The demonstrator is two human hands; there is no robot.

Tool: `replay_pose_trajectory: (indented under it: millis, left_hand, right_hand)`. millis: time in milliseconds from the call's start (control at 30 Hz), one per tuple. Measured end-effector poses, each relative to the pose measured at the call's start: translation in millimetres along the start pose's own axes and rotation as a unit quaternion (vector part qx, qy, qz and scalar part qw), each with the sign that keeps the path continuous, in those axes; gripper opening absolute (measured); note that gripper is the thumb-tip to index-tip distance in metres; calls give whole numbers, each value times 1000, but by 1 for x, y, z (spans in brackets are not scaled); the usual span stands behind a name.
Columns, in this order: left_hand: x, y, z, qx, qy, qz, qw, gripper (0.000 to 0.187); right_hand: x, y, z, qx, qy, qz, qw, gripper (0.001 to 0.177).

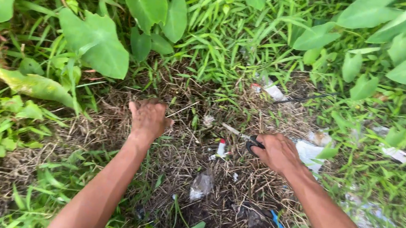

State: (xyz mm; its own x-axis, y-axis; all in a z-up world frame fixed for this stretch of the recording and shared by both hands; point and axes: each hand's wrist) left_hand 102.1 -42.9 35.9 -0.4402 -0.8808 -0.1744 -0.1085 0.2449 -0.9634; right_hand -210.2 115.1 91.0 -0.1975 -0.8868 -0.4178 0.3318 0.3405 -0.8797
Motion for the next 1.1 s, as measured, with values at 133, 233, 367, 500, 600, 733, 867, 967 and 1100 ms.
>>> replay_pose_trajectory:
  millis: [133, 233, 367, 500, 600, 733, 867, 967, 1100]
  left_hand:
    - [8, 20, -28, -50, 76, -74, 993, 40]
    - [12, 29, -43, -64, 120, -84, 987, 34]
    - [17, 53, -58, -87, 177, -93, 976, 26]
    - [22, 67, -93, -74, 227, -15, 971, 27]
    - [18, 65, -131, -30, 279, -41, 959, 21]
    - [35, 92, -167, -33, 306, -86, 948, 31]
    - [46, 105, -175, -51, 240, -13, 969, 5]
    - [52, 109, -167, -116, 205, -8, 972, 15]
    - [55, 90, -147, -188, 160, 36, 968, 18]
  right_hand:
    - [-6, 15, -39, 52, 52, -34, 997, 36]
    - [-2, 44, -80, 134, 50, -108, 984, 39]
    - [-9, 47, -90, 127, 145, -51, 980, 44]
    - [-14, 39, -78, 25, 227, 35, 973, 61]
    - [-13, 43, -72, -11, 236, 64, 970, 65]
    - [-10, 64, -83, -73, 215, 66, 972, 60]
    - [-15, 60, -70, -97, 171, 60, 979, 56]
    - [-12, 69, -70, -90, 143, 35, 985, 54]
    - [-4, 62, -53, -92, 93, 2, 991, 51]
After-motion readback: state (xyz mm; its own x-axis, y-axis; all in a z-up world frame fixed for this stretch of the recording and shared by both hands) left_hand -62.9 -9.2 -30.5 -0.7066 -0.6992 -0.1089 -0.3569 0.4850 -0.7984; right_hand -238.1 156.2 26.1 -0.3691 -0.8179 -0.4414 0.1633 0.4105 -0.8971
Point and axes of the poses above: each hand's wrist, its own x-axis towards the middle knuckle, its own y-axis out of the palm, z = x × y, and after that the axes turned 5 degrees about y, right-handed
